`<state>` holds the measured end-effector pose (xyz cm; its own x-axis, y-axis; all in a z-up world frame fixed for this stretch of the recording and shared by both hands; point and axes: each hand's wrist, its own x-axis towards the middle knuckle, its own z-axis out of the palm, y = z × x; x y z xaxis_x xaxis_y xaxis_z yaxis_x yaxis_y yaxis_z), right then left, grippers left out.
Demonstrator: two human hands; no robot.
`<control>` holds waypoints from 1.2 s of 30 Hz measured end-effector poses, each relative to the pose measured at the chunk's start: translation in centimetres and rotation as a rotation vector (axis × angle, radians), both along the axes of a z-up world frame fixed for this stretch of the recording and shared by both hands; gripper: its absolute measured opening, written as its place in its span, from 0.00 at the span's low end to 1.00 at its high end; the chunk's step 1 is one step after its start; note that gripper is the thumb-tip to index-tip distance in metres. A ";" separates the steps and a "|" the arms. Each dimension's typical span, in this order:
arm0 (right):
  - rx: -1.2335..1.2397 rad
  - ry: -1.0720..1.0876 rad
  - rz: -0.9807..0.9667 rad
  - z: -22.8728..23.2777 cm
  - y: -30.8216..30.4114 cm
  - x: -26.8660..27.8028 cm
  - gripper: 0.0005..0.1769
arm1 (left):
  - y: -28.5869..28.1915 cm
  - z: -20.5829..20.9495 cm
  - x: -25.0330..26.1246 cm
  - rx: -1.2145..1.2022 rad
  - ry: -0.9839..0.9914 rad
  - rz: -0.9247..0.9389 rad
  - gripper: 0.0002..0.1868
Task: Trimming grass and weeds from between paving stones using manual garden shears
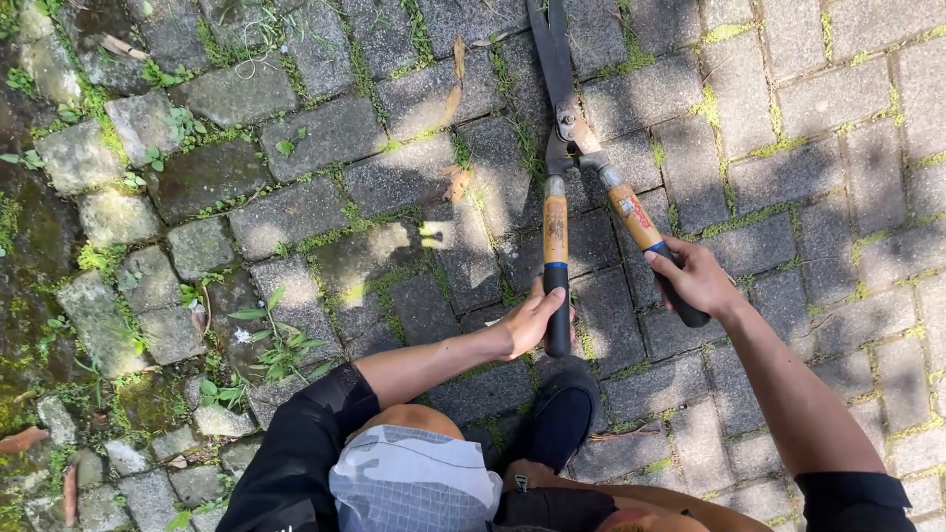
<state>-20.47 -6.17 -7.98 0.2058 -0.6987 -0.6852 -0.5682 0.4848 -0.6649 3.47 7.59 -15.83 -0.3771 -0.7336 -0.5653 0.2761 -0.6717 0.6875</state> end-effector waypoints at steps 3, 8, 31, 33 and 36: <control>-0.010 0.008 -0.001 -0.6 0.1 -0.2 0.23 | 0.5 -3.2 -0.7 -0.033 0.156 0.059 0.25; -0.035 0.027 -0.003 -0.8 1.0 0.8 0.23 | 0.9 -3.9 -0.7 -0.058 0.206 0.093 0.23; -0.046 -0.016 -0.060 -0.3 4.6 1.6 0.27 | 3.9 -3.3 3.0 -0.104 0.240 0.149 0.20; -0.035 0.003 -0.045 -0.4 4.5 0.9 0.27 | 3.7 -2.5 3.3 -0.099 0.225 0.148 0.19; -0.015 0.005 -0.029 0.7 3.7 1.2 0.28 | 3.5 -2.0 3.2 -0.087 0.225 0.152 0.20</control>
<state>-19.22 -2.42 -7.23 0.1818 -0.7146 -0.6755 -0.5573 0.4911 -0.6695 6.68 11.08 -17.81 -0.3675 -0.8334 -0.4129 0.5212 -0.5522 0.6507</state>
